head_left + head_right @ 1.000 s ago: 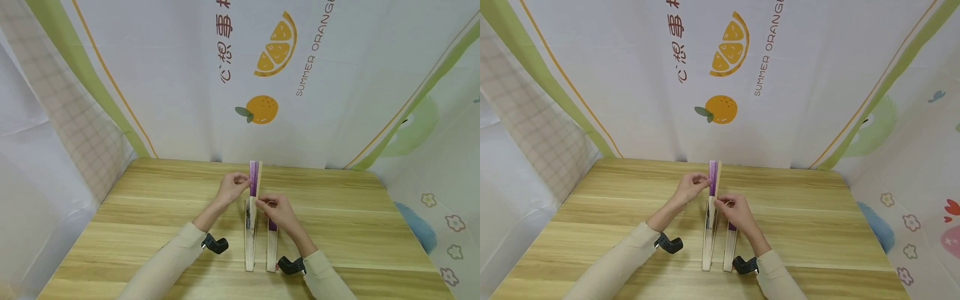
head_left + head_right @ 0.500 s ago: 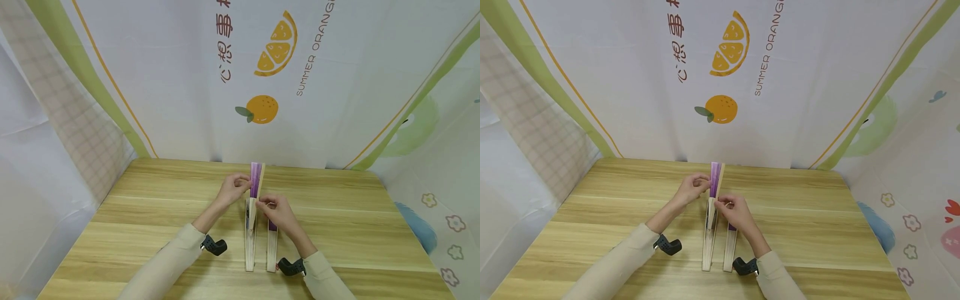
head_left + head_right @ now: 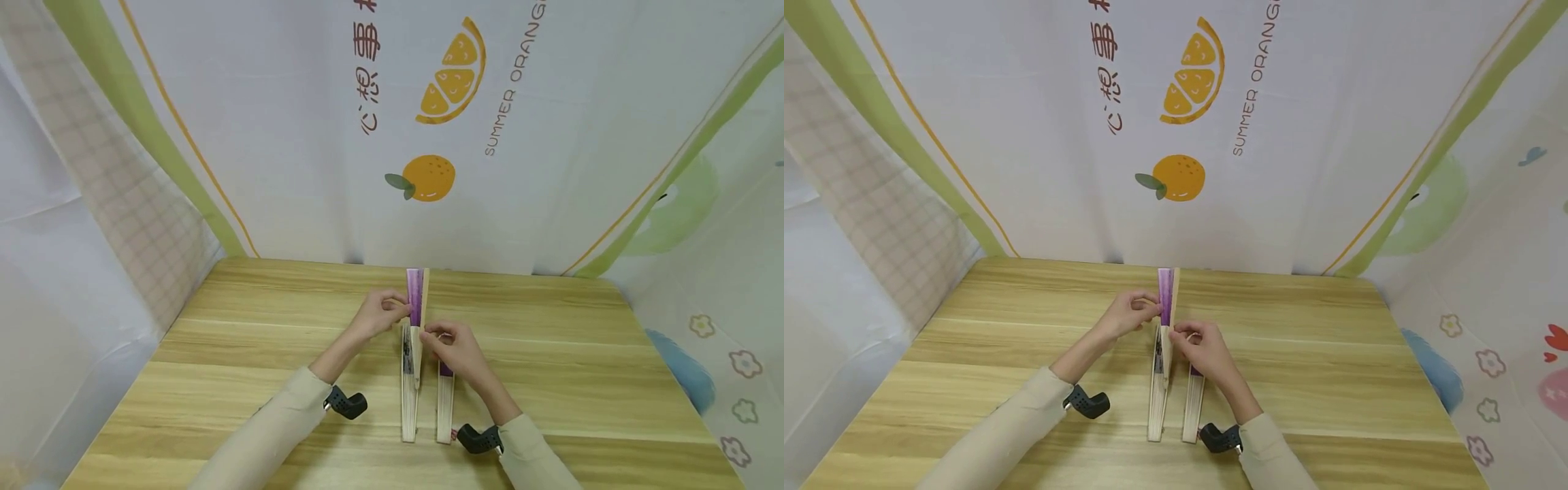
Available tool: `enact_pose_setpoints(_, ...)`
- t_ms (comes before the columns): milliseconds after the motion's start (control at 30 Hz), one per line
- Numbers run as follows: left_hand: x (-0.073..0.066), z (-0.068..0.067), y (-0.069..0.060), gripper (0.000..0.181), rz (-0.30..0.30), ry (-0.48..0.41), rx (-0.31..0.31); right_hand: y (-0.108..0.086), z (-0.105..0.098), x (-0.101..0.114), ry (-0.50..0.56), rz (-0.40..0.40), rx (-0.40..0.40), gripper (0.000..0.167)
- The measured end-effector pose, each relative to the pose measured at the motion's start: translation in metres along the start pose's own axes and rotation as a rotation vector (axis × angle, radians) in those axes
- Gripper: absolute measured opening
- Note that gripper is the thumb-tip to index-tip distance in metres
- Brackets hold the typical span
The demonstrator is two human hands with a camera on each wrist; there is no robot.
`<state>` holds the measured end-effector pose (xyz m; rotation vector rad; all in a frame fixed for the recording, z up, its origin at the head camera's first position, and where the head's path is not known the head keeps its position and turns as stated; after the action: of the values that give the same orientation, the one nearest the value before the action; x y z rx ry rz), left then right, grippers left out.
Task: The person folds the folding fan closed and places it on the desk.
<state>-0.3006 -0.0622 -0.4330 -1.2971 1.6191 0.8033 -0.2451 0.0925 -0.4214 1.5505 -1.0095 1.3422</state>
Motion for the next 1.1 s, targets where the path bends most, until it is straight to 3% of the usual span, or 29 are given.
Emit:
enact_pose_setpoints(500, -0.004, 0.001, 0.000, 0.011, 0.036, 0.050, -0.027, 0.001, 0.002, 0.007, -0.042, -0.063, 0.021, 0.017)
enact_pose_setpoints(700, -0.006, -0.002, 0.001, 0.008, 0.040, 0.054, -0.047, 0.012, -0.001, -0.013, -0.081, -0.096, 0.021, 0.016)
enact_pose_setpoints(900, -0.006, -0.002, 0.001, 0.009, 0.037, 0.028, -0.054, 0.014, -0.003, -0.015, -0.151, -0.151, 0.004, 0.016)
enact_pose_setpoints(1100, -0.006, 0.002, 0.000, 0.009, 0.024, -0.055, -0.013, 0.015, -0.001, -0.009, -0.251, -0.202, 0.003, 0.010)
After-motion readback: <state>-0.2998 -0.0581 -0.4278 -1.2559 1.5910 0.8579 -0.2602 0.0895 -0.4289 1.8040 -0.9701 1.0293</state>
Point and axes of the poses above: each hand's wrist, its own y-axis towards the middle knuckle, its own z-axis out of the palm, x = y × z, the point moved 8 cm from there along y, towards the middle knuckle, and after that the axes turned 11 degrees about y, right-handed, at the moved point
